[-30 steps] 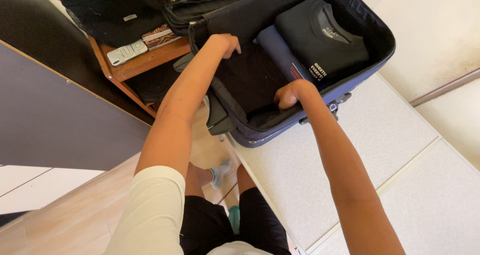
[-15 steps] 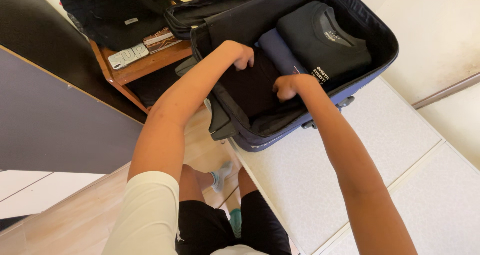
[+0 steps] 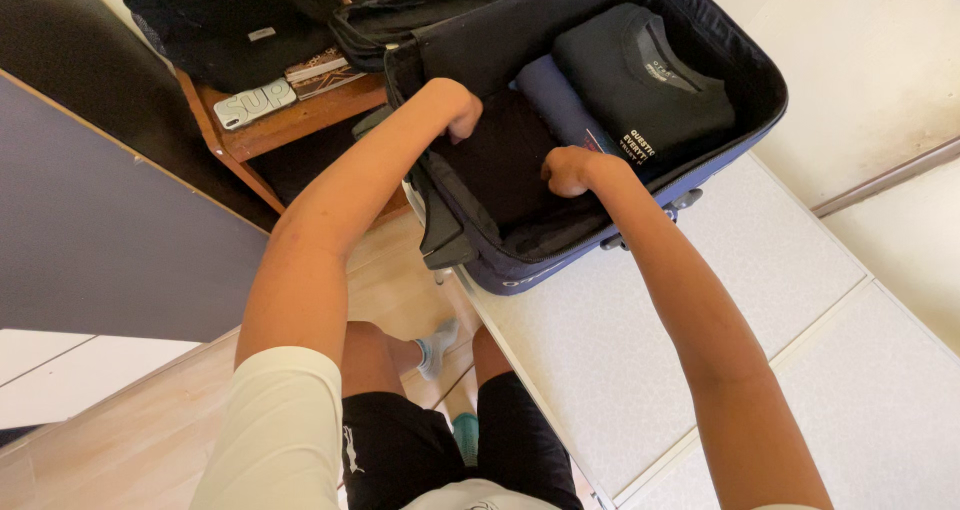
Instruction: The person picks up a purple shirt from a table, spreads it out, and folds it.
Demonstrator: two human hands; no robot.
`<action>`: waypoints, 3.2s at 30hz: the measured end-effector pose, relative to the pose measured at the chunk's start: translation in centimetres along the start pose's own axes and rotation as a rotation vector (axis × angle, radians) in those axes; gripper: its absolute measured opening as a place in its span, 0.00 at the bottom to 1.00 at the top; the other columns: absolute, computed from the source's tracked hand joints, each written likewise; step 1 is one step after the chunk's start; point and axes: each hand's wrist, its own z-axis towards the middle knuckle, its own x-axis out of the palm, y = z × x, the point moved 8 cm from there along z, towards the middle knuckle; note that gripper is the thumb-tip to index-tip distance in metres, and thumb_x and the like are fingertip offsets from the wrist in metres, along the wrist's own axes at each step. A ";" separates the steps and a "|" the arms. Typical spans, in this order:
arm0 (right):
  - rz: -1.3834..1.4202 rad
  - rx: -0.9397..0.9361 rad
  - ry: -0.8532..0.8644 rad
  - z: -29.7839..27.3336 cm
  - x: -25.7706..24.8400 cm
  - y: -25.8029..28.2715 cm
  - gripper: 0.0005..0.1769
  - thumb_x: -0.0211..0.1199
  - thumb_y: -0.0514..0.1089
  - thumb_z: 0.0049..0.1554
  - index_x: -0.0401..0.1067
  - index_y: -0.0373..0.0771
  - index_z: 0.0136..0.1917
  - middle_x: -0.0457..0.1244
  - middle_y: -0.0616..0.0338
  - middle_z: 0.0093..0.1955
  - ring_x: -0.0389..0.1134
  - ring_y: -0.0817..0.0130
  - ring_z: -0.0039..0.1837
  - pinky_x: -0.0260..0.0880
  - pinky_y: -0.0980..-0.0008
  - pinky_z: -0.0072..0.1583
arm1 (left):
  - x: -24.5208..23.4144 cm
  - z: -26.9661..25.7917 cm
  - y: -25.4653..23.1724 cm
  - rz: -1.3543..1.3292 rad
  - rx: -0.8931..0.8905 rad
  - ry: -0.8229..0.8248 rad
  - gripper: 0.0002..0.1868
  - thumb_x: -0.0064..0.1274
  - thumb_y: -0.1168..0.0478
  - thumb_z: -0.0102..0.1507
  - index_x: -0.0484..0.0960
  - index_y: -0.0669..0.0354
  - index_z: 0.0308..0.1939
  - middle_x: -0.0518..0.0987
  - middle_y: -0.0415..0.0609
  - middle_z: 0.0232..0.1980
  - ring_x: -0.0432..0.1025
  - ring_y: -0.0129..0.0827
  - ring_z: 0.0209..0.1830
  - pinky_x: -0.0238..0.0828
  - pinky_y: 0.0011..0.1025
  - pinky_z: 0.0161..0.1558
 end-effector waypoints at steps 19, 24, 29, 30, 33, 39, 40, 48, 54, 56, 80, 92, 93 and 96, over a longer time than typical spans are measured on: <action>0.226 0.008 -0.477 -8.1 -5.3 -0.3 0.14 0.65 0.43 0.55 0.82 0.44 0.55 0.71 0.50 0.53 0.72 0.52 0.57 0.71 0.58 0.61 | -3.8 -14.0 0.5 -0.301 0.004 -0.775 0.10 0.53 0.64 0.66 0.88 0.62 0.45 0.84 0.63 0.52 0.79 0.54 0.51 0.77 0.44 0.52; 0.366 -0.112 -0.933 -16.8 -8.8 0.8 0.07 0.64 0.42 0.60 0.80 0.38 0.45 0.72 0.53 0.39 0.74 0.56 0.43 0.74 0.60 0.50 | -4.2 -25.0 -2.3 -0.529 0.348 -1.487 0.03 0.57 0.68 0.62 0.79 0.63 0.34 0.81 0.56 0.38 0.77 0.54 0.38 0.73 0.46 0.38; 0.197 -0.277 -1.243 -22.4 -8.8 2.3 0.03 0.68 0.39 0.61 0.80 0.38 0.48 0.71 0.54 0.43 0.73 0.57 0.42 0.72 0.62 0.45 | -2.0 -30.0 -4.0 -0.639 0.354 -1.509 0.04 0.56 0.67 0.65 0.77 0.63 0.36 0.81 0.54 0.36 0.77 0.52 0.36 0.71 0.45 0.35; 0.219 -0.265 -1.272 -23.3 -8.4 2.2 0.03 0.68 0.39 0.62 0.80 0.39 0.50 0.71 0.55 0.41 0.73 0.59 0.41 0.72 0.64 0.43 | -1.6 -30.8 -4.3 -0.645 0.361 -1.529 0.04 0.57 0.67 0.65 0.78 0.63 0.37 0.81 0.53 0.35 0.77 0.51 0.36 0.72 0.44 0.35; 0.187 -0.249 -1.361 -25.5 -6.9 3.0 0.05 0.69 0.40 0.62 0.80 0.38 0.51 0.70 0.54 0.39 0.72 0.60 0.38 0.70 0.64 0.41 | 0.1 -32.5 -5.3 -0.712 0.352 -1.561 0.02 0.59 0.65 0.63 0.84 0.61 0.36 0.81 0.53 0.32 0.77 0.47 0.30 0.71 0.41 0.32; 0.172 -0.176 -1.352 -27.4 -3.5 3.9 0.05 0.70 0.40 0.62 0.81 0.37 0.50 0.67 0.56 0.30 0.67 0.67 0.29 0.64 0.67 0.33 | 3.5 -35.1 -6.9 -0.803 0.344 -1.610 0.06 0.62 0.63 0.63 0.89 0.60 0.41 0.81 0.52 0.29 0.72 0.40 0.23 0.64 0.37 0.26; 0.173 -0.170 -1.354 -27.7 -2.8 4.1 0.05 0.70 0.40 0.62 0.81 0.37 0.50 0.67 0.56 0.30 0.67 0.67 0.29 0.64 0.67 0.33 | 4.1 -35.4 -7.3 -0.803 0.350 -1.607 0.06 0.62 0.63 0.63 0.89 0.60 0.41 0.81 0.52 0.29 0.72 0.40 0.23 0.64 0.37 0.26; 0.110 -0.193 -1.433 -31.7 0.8 6.2 0.05 0.72 0.40 0.62 0.81 0.37 0.50 0.69 0.58 0.34 0.68 0.71 0.32 0.66 0.71 0.35 | 7.8 -37.4 -9.5 -0.863 0.422 -1.632 0.09 0.61 0.62 0.65 0.88 0.61 0.46 0.77 0.51 0.26 0.69 0.37 0.20 0.61 0.35 0.25; 0.121 -0.086 -1.470 -35.0 3.3 7.3 0.04 0.72 0.39 0.62 0.81 0.36 0.50 0.70 0.59 0.34 0.66 0.72 0.30 0.63 0.72 0.33 | 9.6 -38.0 -11.1 -0.834 0.440 -1.583 0.08 0.61 0.62 0.66 0.90 0.60 0.46 0.75 0.52 0.23 0.67 0.38 0.18 0.59 0.36 0.24; 0.112 -0.074 -1.467 -35.8 4.1 7.5 0.04 0.72 0.39 0.62 0.81 0.36 0.50 0.70 0.59 0.34 0.66 0.72 0.30 0.63 0.72 0.33 | 10.2 -38.2 -11.3 -0.828 0.457 -1.590 0.09 0.61 0.61 0.66 0.90 0.60 0.47 0.75 0.52 0.23 0.67 0.38 0.18 0.59 0.36 0.24; 0.019 0.278 -1.473 -45.4 13.5 6.5 0.03 0.73 0.38 0.64 0.81 0.37 0.49 0.67 0.60 0.32 0.64 0.74 0.30 0.60 0.74 0.33 | 13.6 -38.6 -18.8 -0.855 0.808 -1.531 0.08 0.60 0.61 0.67 0.88 0.60 0.47 0.84 0.51 0.35 0.74 0.36 0.23 0.67 0.31 0.26; 0.030 0.431 -1.462 -52.3 18.5 3.8 0.02 0.71 0.37 0.64 0.80 0.36 0.48 0.69 0.59 0.38 0.67 0.72 0.35 0.62 0.74 0.35 | 13.1 -38.0 -24.3 -0.810 0.883 -1.469 0.05 0.61 0.62 0.65 0.89 0.58 0.42 0.79 0.48 0.28 0.69 0.36 0.21 0.63 0.35 0.25; 0.034 0.445 -1.462 -53.1 19.1 3.5 0.02 0.72 0.37 0.63 0.80 0.36 0.48 0.70 0.59 0.39 0.68 0.72 0.35 0.63 0.73 0.35 | 13.0 -38.0 -24.8 -0.805 0.886 -1.468 0.05 0.61 0.63 0.65 0.88 0.58 0.42 0.76 0.47 0.27 0.68 0.36 0.21 0.62 0.36 0.25; 0.037 0.499 -1.444 -55.3 21.1 2.5 0.02 0.71 0.37 0.63 0.80 0.37 0.47 0.70 0.60 0.41 0.69 0.70 0.37 0.65 0.72 0.37 | 13.1 -37.7 -26.9 -0.794 0.868 -1.427 0.04 0.62 0.63 0.64 0.89 0.57 0.40 0.73 0.47 0.25 0.66 0.37 0.20 0.60 0.36 0.25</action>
